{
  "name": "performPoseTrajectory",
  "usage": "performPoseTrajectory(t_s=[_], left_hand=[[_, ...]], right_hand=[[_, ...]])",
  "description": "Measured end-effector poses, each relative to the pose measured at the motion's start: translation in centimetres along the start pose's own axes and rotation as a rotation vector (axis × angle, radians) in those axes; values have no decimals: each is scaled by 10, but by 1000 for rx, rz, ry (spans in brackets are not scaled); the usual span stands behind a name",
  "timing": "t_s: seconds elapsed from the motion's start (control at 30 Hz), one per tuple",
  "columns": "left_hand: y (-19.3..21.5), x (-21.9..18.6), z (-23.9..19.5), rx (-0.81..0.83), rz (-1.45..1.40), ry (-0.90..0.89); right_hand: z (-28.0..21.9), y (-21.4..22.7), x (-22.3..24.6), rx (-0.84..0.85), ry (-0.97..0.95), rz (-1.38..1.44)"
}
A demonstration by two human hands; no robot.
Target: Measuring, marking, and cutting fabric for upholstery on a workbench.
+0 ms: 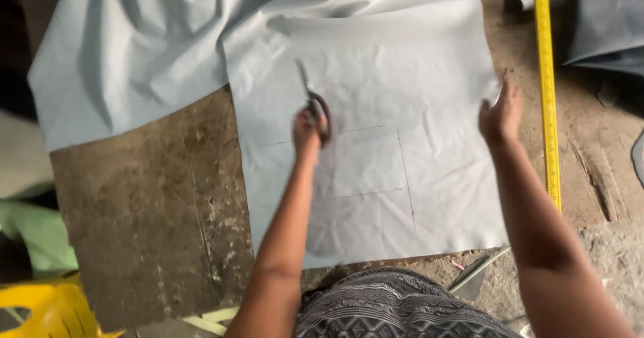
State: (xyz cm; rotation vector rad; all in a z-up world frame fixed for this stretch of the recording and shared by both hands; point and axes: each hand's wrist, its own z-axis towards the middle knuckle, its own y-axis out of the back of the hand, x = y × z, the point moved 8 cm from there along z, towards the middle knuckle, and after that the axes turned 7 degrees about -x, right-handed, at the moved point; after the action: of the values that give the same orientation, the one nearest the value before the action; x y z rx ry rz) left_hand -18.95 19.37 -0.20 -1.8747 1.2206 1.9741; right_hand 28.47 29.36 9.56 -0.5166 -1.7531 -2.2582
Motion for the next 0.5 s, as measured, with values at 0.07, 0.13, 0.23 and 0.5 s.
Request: performPoseTrajectory(t_s=[0.07,0.13,0.23,0.5], left_hand=[[-16,-4,-94,154,-582,5],[-24,-4,-167,234,-665,19],[-13,-53,-249,473,-614,-36],[-31,26,-360,963,352,-798]], right_hand=[[-21,-55,6,169,47,435],[-94,-37,78,551,-71,803],[-183,-5,130,891,-233,1166],[-275,47,18,768,-544,1035]])
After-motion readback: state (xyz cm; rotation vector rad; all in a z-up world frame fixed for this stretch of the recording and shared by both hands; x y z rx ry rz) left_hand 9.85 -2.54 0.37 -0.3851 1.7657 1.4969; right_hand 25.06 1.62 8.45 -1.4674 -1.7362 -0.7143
